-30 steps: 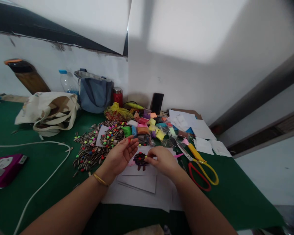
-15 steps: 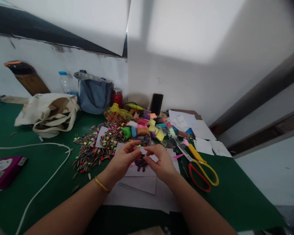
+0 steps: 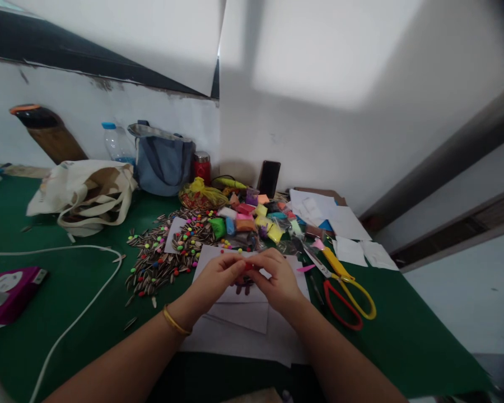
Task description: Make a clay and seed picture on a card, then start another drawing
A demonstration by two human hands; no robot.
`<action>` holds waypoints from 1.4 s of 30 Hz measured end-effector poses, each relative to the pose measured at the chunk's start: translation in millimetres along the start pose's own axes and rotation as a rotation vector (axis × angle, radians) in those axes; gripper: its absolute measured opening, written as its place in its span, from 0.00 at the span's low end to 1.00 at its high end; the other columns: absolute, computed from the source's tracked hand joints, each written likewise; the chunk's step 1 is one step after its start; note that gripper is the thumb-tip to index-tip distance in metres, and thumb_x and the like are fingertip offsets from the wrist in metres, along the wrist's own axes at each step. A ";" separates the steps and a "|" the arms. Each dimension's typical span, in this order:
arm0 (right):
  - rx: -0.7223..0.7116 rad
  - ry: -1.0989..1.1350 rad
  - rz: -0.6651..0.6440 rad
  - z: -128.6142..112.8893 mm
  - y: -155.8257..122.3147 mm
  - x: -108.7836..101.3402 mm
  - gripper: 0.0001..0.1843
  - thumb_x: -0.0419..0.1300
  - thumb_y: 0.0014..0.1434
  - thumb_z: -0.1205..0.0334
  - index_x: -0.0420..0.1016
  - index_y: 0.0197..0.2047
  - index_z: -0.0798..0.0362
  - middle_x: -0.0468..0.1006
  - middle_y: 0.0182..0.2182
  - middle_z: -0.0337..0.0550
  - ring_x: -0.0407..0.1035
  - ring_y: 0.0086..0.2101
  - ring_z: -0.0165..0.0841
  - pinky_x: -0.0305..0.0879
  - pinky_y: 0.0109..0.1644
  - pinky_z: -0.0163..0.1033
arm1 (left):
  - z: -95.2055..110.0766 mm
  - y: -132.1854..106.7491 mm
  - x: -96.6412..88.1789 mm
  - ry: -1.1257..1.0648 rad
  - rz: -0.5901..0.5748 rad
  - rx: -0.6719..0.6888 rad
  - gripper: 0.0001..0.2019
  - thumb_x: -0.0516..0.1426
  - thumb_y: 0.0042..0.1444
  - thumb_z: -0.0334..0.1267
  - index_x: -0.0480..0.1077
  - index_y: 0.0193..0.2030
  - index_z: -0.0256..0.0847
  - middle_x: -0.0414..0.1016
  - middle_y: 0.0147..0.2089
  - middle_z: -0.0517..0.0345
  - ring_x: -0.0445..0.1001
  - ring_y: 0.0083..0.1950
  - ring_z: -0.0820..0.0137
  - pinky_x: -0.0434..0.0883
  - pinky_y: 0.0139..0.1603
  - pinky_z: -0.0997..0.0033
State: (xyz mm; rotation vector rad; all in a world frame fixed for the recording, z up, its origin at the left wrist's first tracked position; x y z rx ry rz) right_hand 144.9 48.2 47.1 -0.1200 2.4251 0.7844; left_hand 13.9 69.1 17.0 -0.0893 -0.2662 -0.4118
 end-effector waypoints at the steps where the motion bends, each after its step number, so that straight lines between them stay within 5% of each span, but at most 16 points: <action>1: 0.002 -0.012 0.000 0.9 -0.1 0.2 0.11 0.60 0.64 0.56 0.78 0.48 0.45 0.79 0.36 0.43 0.70 0.40 0.37 0.65 0.48 0.44 | 0.3 0.0 2.0 0.012 -0.027 -0.003 0.11 0.64 0.54 0.45 0.77 0.33 0.37 0.71 0.22 0.59 0.67 0.23 0.73 0.61 0.23 0.74; 12: 0.024 -0.044 -0.042 3.6 0.9 2.8 0.07 0.60 0.63 0.59 0.80 0.41 0.47 0.78 0.34 0.42 0.69 0.40 0.36 0.65 0.47 0.42 | 0.9 0.2 2.2 0.118 -0.036 -0.002 0.13 0.61 0.57 0.45 0.75 0.28 0.37 0.70 0.21 0.59 0.67 0.23 0.73 0.60 0.25 0.74; 24: -0.027 0.001 -0.117 -0.7 -0.7 9.9 0.14 0.53 0.68 0.55 0.79 0.48 0.44 0.78 0.38 0.42 0.70 0.41 0.35 0.65 0.47 0.42 | -4.9 0.9 -2.3 0.043 -0.027 -0.042 0.14 0.65 0.51 0.46 0.75 0.26 0.37 0.71 0.20 0.59 0.68 0.22 0.72 0.61 0.23 0.74; 29: 0.022 0.030 -0.085 2.5 -1.3 7.6 0.12 0.59 0.64 0.52 0.80 0.46 0.45 0.77 0.37 0.43 0.71 0.39 0.34 0.67 0.44 0.39 | -5.9 0.2 1.7 0.042 -0.057 -0.040 0.15 0.64 0.53 0.47 0.75 0.26 0.37 0.73 0.21 0.56 0.68 0.23 0.72 0.62 0.25 0.73; 37: 0.237 0.108 0.208 37.5 2.7 -32.0 0.18 0.51 0.67 0.59 0.71 0.58 0.48 0.79 0.42 0.44 0.73 0.42 0.35 0.68 0.50 0.42 | -10.7 6.9 -34.7 -0.046 0.261 -0.034 0.16 0.61 0.54 0.50 0.77 0.33 0.36 0.73 0.27 0.56 0.70 0.27 0.73 0.65 0.28 0.75; 42: 0.292 0.071 0.187 54.2 1.3 -32.5 0.13 0.58 0.63 0.55 0.77 0.46 0.51 0.78 0.38 0.44 0.72 0.38 0.36 0.67 0.44 0.40 | -5.2 11.2 -55.0 -0.084 0.391 0.035 0.19 0.61 0.53 0.53 0.76 0.34 0.37 0.73 0.29 0.57 0.71 0.29 0.74 0.66 0.30 0.75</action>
Point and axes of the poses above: each hand's wrist, its own y-axis towards the middle knuckle, its own x-axis out of the palm, z = x × y, the point moved 7 cm from there along y, towards the middle knuckle
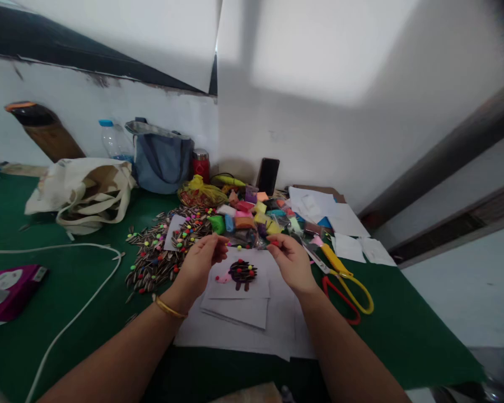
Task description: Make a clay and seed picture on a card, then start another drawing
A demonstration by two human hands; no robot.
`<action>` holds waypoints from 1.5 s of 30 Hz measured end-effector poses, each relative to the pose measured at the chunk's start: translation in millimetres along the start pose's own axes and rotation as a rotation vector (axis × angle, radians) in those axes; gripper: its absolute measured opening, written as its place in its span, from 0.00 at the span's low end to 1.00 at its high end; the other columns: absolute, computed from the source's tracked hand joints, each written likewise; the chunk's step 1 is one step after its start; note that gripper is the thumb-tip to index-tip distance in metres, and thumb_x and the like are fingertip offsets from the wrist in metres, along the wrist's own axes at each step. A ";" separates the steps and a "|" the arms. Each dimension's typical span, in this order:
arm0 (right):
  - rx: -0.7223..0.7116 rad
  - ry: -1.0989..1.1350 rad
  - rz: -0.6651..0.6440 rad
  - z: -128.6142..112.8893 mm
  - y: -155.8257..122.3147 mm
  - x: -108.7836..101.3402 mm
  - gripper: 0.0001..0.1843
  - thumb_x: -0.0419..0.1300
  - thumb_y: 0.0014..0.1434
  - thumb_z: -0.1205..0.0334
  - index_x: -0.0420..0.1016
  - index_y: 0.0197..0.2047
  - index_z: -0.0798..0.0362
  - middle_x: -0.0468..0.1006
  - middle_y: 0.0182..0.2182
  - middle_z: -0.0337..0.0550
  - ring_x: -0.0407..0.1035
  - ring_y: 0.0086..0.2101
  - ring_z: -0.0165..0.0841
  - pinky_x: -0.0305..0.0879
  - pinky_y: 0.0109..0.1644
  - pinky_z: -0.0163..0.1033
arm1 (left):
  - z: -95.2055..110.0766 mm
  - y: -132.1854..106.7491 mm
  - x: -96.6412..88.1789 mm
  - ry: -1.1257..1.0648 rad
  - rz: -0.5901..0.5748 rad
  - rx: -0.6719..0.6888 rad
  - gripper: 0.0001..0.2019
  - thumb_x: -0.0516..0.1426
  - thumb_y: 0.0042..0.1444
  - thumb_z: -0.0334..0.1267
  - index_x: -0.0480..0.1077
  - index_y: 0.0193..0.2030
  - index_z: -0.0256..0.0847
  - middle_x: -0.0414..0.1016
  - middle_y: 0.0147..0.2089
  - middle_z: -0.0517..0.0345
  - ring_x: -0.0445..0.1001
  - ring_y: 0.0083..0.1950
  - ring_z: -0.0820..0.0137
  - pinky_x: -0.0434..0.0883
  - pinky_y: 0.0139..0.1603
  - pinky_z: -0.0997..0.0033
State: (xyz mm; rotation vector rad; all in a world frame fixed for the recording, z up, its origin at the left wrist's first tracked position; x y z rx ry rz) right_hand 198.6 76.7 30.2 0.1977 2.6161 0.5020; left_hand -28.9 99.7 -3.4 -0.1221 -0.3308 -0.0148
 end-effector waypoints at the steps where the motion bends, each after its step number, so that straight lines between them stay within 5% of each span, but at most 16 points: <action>1: 0.007 -0.019 -0.020 1.1 0.4 1.2 0.13 0.57 0.63 0.54 0.76 0.45 0.51 0.78 0.37 0.43 0.72 0.37 0.36 0.66 0.42 0.39 | 0.8 1.6 -2.1 0.001 0.016 0.011 0.19 0.61 0.52 0.54 0.75 0.35 0.37 0.73 0.29 0.58 0.71 0.29 0.74 0.66 0.30 0.75; 5: 0.000 -0.287 -0.127 -0.6 2.8 4.5 0.14 0.54 0.65 0.57 0.72 0.51 0.51 0.78 0.36 0.42 0.71 0.36 0.36 0.63 0.40 0.38 | 4.1 6.7 -6.2 0.072 0.047 0.054 0.19 0.62 0.50 0.54 0.74 0.35 0.37 0.72 0.29 0.59 0.70 0.28 0.74 0.65 0.30 0.75; 9: -0.095 -0.690 -0.298 -0.3 4.7 8.7 0.12 0.53 0.66 0.60 0.78 0.44 0.51 0.78 0.38 0.46 0.69 0.42 0.39 0.60 0.45 0.39 | 10.1 13.0 -9.6 0.284 0.027 0.118 0.17 0.59 0.53 0.52 0.73 0.36 0.38 0.72 0.29 0.59 0.70 0.29 0.72 0.66 0.31 0.72; 16: -0.041 -0.956 -0.467 20.7 1.1 10.0 0.14 0.57 0.61 0.66 0.80 0.47 0.50 0.76 0.43 0.49 0.66 0.45 0.42 0.58 0.46 0.41 | 21.0 19.6 -14.7 1.349 -0.115 0.399 0.10 0.54 0.58 0.40 0.77 0.39 0.41 0.77 0.40 0.51 0.73 0.44 0.60 0.67 0.44 0.63; 20: -0.047 -0.915 -0.471 15.0 0.6 18.4 0.12 0.59 0.61 0.61 0.79 0.47 0.49 0.75 0.44 0.48 0.64 0.47 0.42 0.57 0.48 0.41 | 12.0 19.6 -15.3 1.597 -0.159 0.415 0.11 0.54 0.59 0.39 0.77 0.41 0.42 0.76 0.42 0.50 0.73 0.45 0.59 0.66 0.46 0.63; 33: -0.003 -0.941 -0.557 22.9 -6.5 39.3 0.14 0.58 0.62 0.59 0.77 0.50 0.47 0.76 0.46 0.47 0.66 0.48 0.42 0.57 0.45 0.41 | 6.2 13.6 -6.7 1.720 -0.159 0.391 0.08 0.57 0.57 0.41 0.75 0.40 0.42 0.74 0.42 0.50 0.72 0.47 0.58 0.64 0.45 0.62; 45: -0.032 -0.790 -0.477 11.8 -3.3 37.9 0.06 0.56 0.62 0.63 0.75 0.37 0.50 0.77 0.41 0.44 0.67 0.44 0.37 0.55 0.44 0.38 | 7.3 17.3 -8.9 1.594 -0.181 0.372 0.05 0.58 0.54 0.40 0.72 0.32 0.42 0.73 0.39 0.53 0.72 0.44 0.61 0.64 0.42 0.65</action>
Point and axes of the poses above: each hand's wrist, its own y-axis towards the middle knuckle, its own x-axis out of the palm, z = x × y, the point moved 7 cm from there along y, towards the middle knuckle
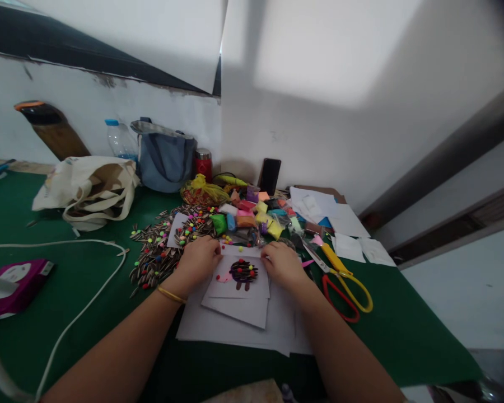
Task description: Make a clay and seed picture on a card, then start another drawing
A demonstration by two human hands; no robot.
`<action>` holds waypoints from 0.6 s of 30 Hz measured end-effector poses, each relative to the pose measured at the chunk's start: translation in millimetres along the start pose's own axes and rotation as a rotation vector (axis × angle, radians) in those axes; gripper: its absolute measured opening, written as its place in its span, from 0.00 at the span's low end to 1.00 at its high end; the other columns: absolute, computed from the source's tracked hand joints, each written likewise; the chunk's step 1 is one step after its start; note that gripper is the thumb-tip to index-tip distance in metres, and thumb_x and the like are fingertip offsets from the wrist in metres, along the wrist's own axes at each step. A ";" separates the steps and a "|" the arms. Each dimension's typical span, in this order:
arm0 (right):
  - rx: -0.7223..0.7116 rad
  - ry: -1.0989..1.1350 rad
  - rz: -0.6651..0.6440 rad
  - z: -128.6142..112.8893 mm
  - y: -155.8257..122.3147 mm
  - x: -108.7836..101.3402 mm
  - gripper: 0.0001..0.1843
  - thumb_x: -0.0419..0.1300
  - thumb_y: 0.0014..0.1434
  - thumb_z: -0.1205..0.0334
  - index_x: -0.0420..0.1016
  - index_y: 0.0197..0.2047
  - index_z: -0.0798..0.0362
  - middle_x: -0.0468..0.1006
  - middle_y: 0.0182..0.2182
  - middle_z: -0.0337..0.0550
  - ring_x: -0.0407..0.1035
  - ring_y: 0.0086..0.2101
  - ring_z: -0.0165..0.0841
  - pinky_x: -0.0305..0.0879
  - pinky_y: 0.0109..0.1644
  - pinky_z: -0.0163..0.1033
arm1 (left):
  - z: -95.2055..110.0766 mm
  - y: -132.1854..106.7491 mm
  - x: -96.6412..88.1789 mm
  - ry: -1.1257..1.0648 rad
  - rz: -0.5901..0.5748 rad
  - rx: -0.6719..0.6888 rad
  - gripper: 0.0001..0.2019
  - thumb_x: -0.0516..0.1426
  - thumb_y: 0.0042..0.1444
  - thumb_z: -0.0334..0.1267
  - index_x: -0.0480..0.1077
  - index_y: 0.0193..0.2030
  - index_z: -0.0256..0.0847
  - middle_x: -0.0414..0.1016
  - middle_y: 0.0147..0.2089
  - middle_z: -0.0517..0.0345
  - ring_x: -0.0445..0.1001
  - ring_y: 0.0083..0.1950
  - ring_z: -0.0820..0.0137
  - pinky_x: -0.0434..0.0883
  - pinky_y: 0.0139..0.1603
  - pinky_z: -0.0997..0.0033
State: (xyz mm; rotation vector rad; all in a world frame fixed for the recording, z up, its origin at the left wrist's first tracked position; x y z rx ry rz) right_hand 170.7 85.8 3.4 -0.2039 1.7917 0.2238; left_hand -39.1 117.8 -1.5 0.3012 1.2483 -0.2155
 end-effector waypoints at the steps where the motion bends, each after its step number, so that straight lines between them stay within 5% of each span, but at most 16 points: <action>1: -0.006 0.040 0.027 0.4 -0.3 -1.9 0.06 0.55 0.62 0.64 0.74 0.37 0.51 0.77 0.40 0.44 0.67 0.43 0.36 0.55 0.44 0.37 | -1.5 0.8 -0.5 -0.059 0.006 -0.008 0.05 0.58 0.54 0.39 0.71 0.31 0.42 0.73 0.38 0.53 0.72 0.42 0.62 0.64 0.40 0.66; 8: 0.153 0.384 0.173 23.2 -1.4 -2.7 0.08 0.50 0.64 0.59 0.69 0.38 0.49 0.74 0.30 0.39 0.67 0.30 0.34 0.54 0.34 0.35 | -11.7 6.1 5.0 -0.662 0.006 -0.183 0.08 0.57 0.52 0.43 0.66 0.31 0.42 0.70 0.27 0.62 0.70 0.30 0.68 0.64 0.30 0.70; 13: 0.183 0.670 0.283 36.5 1.0 -1.1 0.08 0.51 0.61 0.56 0.65 0.34 0.50 0.69 0.26 0.36 0.64 0.28 0.33 0.56 0.32 0.35 | -4.6 2.7 11.9 -1.085 -0.098 -0.292 0.20 0.63 0.43 0.46 0.70 0.41 0.38 0.73 0.27 0.61 0.70 0.27 0.71 0.64 0.27 0.73; 18: 0.200 0.952 0.303 39.9 3.5 2.0 0.09 0.55 0.58 0.53 0.64 0.32 0.50 0.63 0.23 0.32 0.58 0.24 0.29 0.53 0.28 0.33 | 4.2 -2.4 12.5 -1.209 -0.202 -0.319 0.15 0.63 0.44 0.47 0.71 0.30 0.37 0.65 0.22 0.66 0.61 0.21 0.78 0.56 0.21 0.77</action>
Point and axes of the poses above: each hand's wrist, its own y-axis towards the middle knuckle, its own x-axis out of the palm, z = x × y, the point moved 7 cm from there along y, towards the middle knuckle
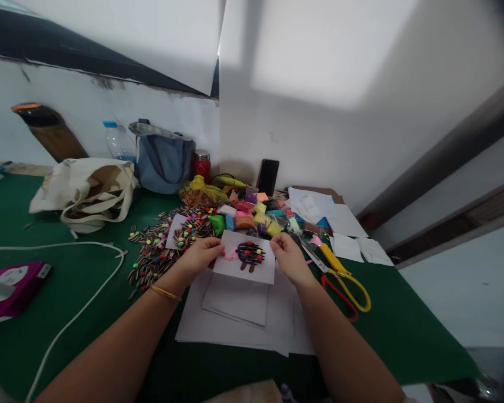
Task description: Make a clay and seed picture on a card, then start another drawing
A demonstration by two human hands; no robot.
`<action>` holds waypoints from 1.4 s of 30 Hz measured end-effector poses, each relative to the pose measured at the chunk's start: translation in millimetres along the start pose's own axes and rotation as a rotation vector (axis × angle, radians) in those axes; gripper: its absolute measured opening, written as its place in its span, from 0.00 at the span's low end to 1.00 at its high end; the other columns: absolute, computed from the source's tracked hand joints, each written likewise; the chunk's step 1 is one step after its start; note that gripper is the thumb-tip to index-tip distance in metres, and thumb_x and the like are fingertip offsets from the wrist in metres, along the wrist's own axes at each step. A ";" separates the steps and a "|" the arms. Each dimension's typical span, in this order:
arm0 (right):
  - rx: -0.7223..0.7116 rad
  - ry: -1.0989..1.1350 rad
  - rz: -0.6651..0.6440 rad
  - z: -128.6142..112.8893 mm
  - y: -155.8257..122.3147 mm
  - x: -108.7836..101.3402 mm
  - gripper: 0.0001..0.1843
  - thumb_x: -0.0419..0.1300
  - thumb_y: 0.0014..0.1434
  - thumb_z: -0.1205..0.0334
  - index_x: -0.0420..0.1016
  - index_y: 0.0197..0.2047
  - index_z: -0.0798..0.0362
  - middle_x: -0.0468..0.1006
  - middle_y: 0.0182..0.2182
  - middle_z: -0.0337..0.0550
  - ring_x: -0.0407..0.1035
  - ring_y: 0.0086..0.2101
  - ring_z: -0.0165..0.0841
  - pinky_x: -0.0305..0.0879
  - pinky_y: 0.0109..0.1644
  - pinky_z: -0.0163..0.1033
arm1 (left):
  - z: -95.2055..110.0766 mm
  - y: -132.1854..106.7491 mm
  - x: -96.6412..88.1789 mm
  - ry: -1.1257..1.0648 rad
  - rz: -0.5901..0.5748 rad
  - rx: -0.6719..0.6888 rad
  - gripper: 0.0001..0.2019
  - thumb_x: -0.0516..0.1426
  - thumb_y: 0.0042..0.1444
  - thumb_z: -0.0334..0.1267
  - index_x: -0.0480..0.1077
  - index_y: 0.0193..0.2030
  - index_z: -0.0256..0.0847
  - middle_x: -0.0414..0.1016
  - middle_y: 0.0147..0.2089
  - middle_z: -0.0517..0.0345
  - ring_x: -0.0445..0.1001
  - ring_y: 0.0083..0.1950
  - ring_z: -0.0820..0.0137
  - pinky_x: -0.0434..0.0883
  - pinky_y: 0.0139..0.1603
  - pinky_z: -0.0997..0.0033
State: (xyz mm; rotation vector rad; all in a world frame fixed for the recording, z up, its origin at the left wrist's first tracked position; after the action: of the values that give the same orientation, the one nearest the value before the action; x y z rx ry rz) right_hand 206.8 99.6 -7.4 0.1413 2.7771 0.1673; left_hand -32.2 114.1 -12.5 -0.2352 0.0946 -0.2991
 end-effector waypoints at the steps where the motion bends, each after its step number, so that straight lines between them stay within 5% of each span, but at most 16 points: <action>1: 0.015 0.063 0.001 0.4 0.2 0.7 0.10 0.56 0.58 0.53 0.64 0.32 0.50 0.63 0.23 0.31 0.57 0.23 0.28 0.53 0.27 0.33 | -0.4 -0.5 -0.2 -0.028 0.008 -0.011 0.14 0.63 0.44 0.47 0.70 0.29 0.38 0.64 0.20 0.67 0.60 0.20 0.78 0.55 0.20 0.78; 7: 0.166 0.406 -0.027 4.8 -1.5 8.4 0.20 0.62 0.54 0.45 0.70 0.42 0.51 0.64 0.21 0.30 0.55 0.20 0.26 0.50 0.24 0.31 | -1.0 -1.1 -4.2 -0.128 0.095 -0.032 0.12 0.63 0.44 0.45 0.70 0.29 0.39 0.64 0.19 0.67 0.60 0.18 0.78 0.52 0.19 0.77; 11: 0.228 0.487 -0.067 6.0 -4.6 13.2 0.19 0.62 0.54 0.44 0.73 0.35 0.52 0.64 0.21 0.32 0.56 0.21 0.26 0.51 0.24 0.31 | -0.2 -0.8 -6.0 -0.220 0.126 -0.024 0.12 0.64 0.43 0.44 0.69 0.30 0.39 0.65 0.20 0.68 0.59 0.18 0.79 0.53 0.19 0.78; 22: 0.115 0.404 -0.059 1.6 -5.3 10.8 0.14 0.60 0.57 0.50 0.76 0.36 0.52 0.65 0.20 0.33 0.53 0.20 0.26 0.48 0.23 0.32 | -8.6 1.9 -5.4 -0.375 0.070 -0.032 0.19 0.66 0.46 0.49 0.71 0.39 0.39 0.75 0.30 0.60 0.72 0.27 0.74 0.66 0.27 0.76; 28: 0.133 0.401 -0.044 6.2 -4.7 10.9 0.17 0.60 0.57 0.47 0.77 0.40 0.52 0.68 0.20 0.33 0.56 0.20 0.27 0.51 0.23 0.33 | -3.2 1.2 5.6 -0.337 -0.083 0.056 0.28 0.71 0.40 0.39 0.72 0.49 0.38 0.79 0.45 0.50 0.77 0.40 0.66 0.71 0.37 0.73; 42: 0.143 0.463 -0.071 1.8 -8.5 16.5 0.15 0.61 0.57 0.48 0.76 0.39 0.51 0.75 0.26 0.37 0.65 0.24 0.30 0.58 0.25 0.33 | 0.9 -3.3 13.8 -0.263 -0.070 0.115 0.27 0.70 0.41 0.40 0.71 0.50 0.39 0.79 0.44 0.53 0.77 0.39 0.67 0.71 0.39 0.70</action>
State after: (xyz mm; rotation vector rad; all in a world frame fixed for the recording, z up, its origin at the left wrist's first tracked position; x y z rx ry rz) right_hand 191.4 93.3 -15.9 0.0425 3.2503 -0.0230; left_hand -19.9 107.0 -11.6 -0.1623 -0.1904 -0.3392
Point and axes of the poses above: each hand's wrist, its own y-axis towards the middle knuckle, its own x-axis out of the palm, z = x × y, the point moved 7 cm from there along y, towards the middle knuckle
